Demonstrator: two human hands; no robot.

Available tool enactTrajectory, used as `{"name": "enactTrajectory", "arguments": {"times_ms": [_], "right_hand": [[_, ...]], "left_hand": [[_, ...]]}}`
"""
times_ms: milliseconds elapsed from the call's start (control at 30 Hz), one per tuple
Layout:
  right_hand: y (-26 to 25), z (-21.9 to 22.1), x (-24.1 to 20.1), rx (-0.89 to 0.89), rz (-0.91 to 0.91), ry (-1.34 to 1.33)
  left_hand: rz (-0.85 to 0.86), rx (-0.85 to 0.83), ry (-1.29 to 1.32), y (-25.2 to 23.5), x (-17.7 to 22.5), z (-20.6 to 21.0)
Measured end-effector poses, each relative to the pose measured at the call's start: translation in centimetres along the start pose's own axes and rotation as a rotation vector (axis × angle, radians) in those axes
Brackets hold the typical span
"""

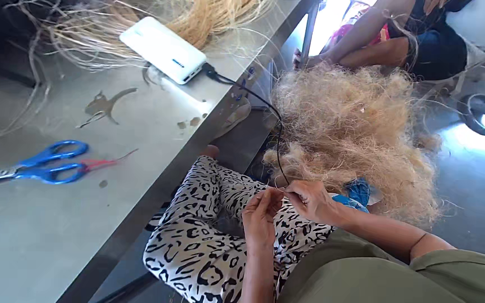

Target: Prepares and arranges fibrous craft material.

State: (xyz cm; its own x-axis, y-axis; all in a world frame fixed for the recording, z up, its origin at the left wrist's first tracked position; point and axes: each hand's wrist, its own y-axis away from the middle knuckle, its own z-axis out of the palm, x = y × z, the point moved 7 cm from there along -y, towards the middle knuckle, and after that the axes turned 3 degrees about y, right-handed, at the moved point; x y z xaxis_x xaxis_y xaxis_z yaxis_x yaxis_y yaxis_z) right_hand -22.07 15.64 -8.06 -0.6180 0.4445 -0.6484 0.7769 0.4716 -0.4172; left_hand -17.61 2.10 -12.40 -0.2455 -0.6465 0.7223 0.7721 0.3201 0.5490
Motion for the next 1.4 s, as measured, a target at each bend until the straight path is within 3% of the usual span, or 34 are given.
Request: {"name": "enactTrajectory", "arguments": {"times_ms": [67, 233, 333, 567, 667, 867, 1167, 1300, 1400], "right_hand": [[0.8, 1.1, -1.2, 0.004, -0.058, 0.061], [2.4, 4.2, -3.1, -0.103, -0.117, 0.129], [2.9, 5.4, -2.8, -0.241, -0.037, 0.084], [1.8, 5.6, 3.2, -0.773, 0.323, 0.044], [1.7, 4.1, 7.3, -0.847, 0.381, 0.108], [2.7, -0.7, 16.1, -0.806, 0.566, 0.165], [4.6, -11.6, 25.5, -0.334, 0.899, 0.216], [6.0, -14.9, 27.8, -0.231, 0.971, 0.334], [5.7, -16.0, 26.9, -0.324, 0.995, 0.600]], "left_hand": [[-0.077, 0.062, 0.064, 0.0, -0.8, -1.7], [-0.213, 0.032, 0.140, 0.0, -2.0, -3.4], [-0.198, 0.040, 0.201, -0.7, -2.5, -4.0], [-0.014, 0.109, 0.285, -3.9, -2.0, -7.4], [-0.013, 0.153, 0.347, -4.8, -1.7, -8.9], [0.023, 0.178, 0.411, -5.3, -1.0, -10.0], [0.065, 0.293, 0.482, -5.4, -0.5, -11.0], [0.072, 0.280, 0.493, -5.5, -0.6, -10.9], [0.073, 0.262, 0.481, -5.7, -0.7, -10.9]]}}
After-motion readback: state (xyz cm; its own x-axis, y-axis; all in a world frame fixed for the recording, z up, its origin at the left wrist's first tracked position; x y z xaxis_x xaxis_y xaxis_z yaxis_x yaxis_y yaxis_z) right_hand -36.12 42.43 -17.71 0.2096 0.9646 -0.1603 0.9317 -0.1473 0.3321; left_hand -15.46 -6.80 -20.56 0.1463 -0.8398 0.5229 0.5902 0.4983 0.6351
